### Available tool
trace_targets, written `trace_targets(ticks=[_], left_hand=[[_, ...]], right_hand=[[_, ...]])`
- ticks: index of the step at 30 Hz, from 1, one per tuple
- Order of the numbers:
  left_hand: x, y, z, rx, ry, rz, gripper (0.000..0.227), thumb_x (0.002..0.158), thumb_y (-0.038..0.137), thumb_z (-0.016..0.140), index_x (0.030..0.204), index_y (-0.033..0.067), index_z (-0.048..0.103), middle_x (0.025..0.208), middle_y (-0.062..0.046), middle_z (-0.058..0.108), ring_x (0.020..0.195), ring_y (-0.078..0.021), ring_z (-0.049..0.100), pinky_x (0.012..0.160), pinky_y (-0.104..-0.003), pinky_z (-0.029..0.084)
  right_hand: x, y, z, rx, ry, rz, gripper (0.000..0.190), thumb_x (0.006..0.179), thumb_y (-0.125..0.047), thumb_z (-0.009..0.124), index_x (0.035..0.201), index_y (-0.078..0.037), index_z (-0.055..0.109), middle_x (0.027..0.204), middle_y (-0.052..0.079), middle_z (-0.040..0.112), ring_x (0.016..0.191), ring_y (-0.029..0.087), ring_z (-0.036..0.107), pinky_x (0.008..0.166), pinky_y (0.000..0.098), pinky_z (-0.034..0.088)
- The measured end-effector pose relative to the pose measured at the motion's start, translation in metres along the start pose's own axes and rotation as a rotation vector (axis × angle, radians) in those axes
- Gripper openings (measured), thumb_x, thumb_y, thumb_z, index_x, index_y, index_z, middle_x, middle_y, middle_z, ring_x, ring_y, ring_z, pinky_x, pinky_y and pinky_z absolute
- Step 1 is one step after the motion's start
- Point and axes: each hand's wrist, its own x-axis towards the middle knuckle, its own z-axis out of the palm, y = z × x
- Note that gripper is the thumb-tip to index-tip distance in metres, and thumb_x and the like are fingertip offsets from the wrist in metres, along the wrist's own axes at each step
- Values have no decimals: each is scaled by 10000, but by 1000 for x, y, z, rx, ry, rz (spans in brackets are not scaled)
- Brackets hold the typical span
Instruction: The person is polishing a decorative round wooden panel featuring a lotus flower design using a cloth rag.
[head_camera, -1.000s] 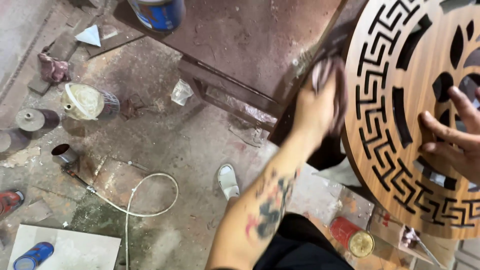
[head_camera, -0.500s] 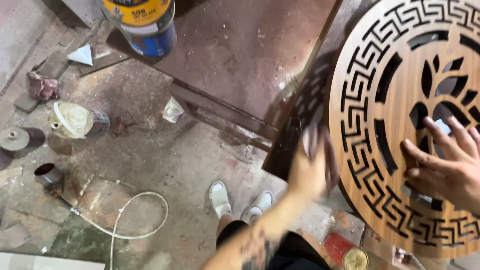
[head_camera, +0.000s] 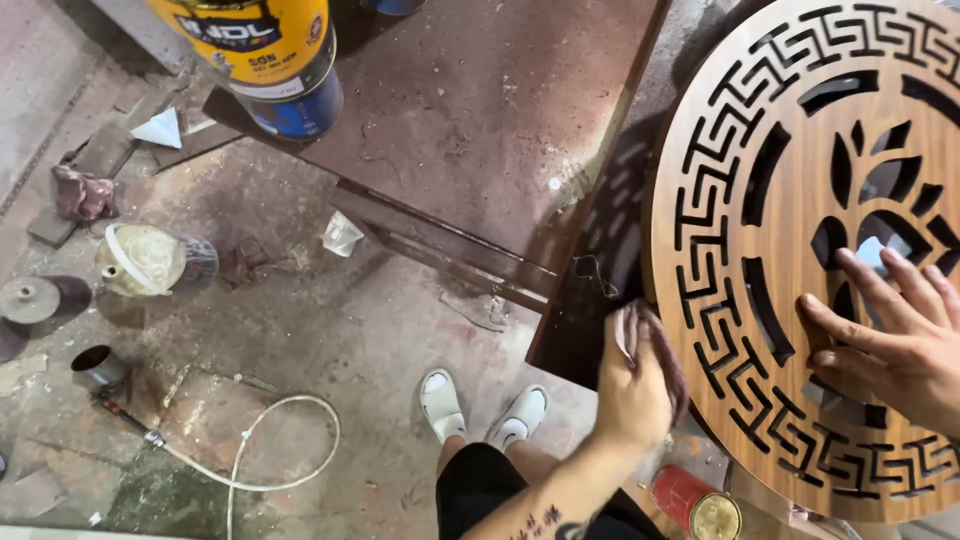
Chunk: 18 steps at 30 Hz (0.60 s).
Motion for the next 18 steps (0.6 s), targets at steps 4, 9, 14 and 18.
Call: trace_targets(ticks=[4,9,14,18], left_hand=[[68,42,-11,-31,39,-81,500,1094,343,343,1488,80,504,1033,-71,666,769,-119,615,655,-257,524],[17,27,-21,-32,-36,-50,361,1093,311,380,1391,116,438,1120,-49,565,952,-149,572,819,-298,491],[44,16,-21,-235,-38,1,149,1119,184,478,1241,125,539,797,30,583,598,-64,535,524,-242,435],[41,34,-22,86,111,252,377,1026,188,537,1358,12,503,1273,-158,636,1140,-257,644,993,-351,521]], right_hand=[[1,2,-1,88,-33,-61,701,725,-483,626,1402,-316,559,1712,240,363,1604,523,281,1317,650,146],[12,0,0,20,-16,-50,645,726,-538,595,1346,-359,604,1696,210,427,1618,487,327,1330,636,197],[8,4,2,5,-45,-15,636,734,-538,584,1346,-367,610,1693,199,455,1628,483,347,1369,641,199],[2,-2,2,21,-1,-47,670,715,-534,624,1361,-356,607,1687,232,480,1604,513,391,1355,653,235]])
